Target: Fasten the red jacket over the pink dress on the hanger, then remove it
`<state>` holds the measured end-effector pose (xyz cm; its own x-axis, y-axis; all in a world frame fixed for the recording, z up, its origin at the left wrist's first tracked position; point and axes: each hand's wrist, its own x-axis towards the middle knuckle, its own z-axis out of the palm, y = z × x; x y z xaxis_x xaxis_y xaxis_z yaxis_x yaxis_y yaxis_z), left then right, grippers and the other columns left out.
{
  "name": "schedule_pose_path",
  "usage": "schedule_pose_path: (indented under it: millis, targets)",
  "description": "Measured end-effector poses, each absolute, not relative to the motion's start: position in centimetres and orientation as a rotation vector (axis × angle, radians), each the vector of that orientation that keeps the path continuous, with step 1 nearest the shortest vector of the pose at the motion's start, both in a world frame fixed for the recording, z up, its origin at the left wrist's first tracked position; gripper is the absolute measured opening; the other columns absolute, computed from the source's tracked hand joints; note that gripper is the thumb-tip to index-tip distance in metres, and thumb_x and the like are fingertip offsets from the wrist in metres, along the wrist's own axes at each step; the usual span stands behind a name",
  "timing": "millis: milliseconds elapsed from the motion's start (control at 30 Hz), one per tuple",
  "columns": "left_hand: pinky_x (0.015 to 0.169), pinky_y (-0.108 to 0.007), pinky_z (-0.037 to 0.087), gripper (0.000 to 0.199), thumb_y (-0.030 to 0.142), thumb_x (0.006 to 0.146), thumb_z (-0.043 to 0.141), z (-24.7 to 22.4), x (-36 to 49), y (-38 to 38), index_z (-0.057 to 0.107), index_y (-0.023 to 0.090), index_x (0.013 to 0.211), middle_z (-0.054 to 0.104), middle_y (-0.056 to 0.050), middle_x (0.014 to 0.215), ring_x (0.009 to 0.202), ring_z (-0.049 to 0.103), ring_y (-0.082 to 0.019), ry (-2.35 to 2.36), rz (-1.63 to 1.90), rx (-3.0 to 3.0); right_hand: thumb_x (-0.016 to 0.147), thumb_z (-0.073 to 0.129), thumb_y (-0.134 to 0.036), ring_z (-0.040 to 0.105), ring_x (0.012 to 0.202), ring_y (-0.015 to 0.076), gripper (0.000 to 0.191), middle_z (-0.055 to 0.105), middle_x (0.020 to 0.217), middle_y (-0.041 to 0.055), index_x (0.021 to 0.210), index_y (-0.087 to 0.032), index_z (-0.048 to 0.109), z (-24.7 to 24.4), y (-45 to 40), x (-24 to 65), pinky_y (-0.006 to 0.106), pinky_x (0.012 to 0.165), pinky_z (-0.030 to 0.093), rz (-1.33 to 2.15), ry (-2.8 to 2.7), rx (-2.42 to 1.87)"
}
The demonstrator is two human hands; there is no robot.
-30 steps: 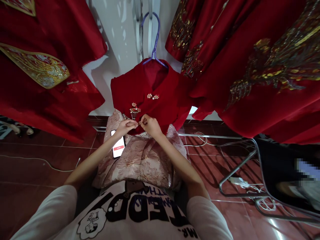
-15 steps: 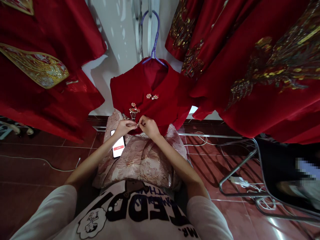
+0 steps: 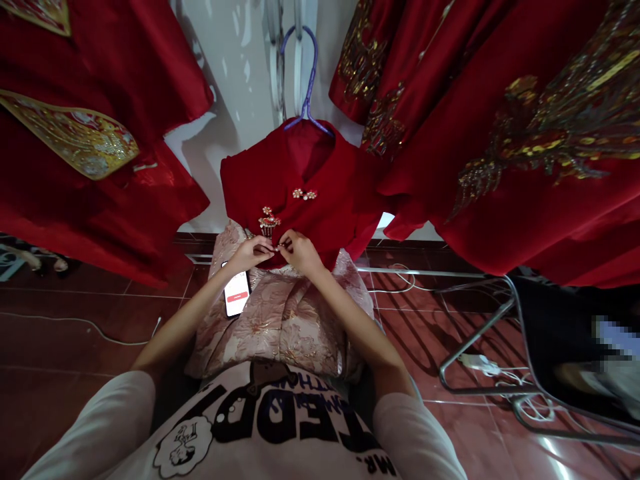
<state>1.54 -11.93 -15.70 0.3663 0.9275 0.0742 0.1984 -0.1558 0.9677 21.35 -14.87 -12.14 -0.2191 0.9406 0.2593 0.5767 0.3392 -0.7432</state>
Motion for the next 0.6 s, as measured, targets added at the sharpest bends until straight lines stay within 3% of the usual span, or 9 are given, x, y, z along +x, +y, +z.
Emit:
schedule_pose_path:
  millis: [233, 600]
  targets:
    - [0.075, -0.025, 0.051, 0.027, 0.018, 0.068, 0.076, -15.0, 0.2, -11.6, 0.065, 0.016, 0.093, 0.069, -0.005, 0.098, 0.079, 0.063, -0.012, 1.079, 0.945, 1.74, 0.086, 0.062, -0.024, 0.068, 0.073, 0.0135, 0.005, 0.073, 0.086, 0.0034, 0.086, -0.02, 0.06, -8.1, -14.6, 25.2, 0.025, 0.07, 0.055, 0.615, -1.723, -1.389]
    - [0.079, -0.03, 0.05, 0.021, 0.032, 0.078, 0.074, -15.9, 2.2, -13.3, 0.062, 0.02, 0.09, 0.062, -0.004, 0.093, 0.086, 0.059, -0.018, 1.083, 0.883, 2.1, 0.086, 0.063, -0.024, 0.071, 0.075, 0.0144, 0.007, 0.074, 0.084, 0.0049, 0.089, -0.018, 0.061, -8.0, -14.7, 25.8, 0.025, 0.069, 0.058, 0.801, -1.72, -1.345]
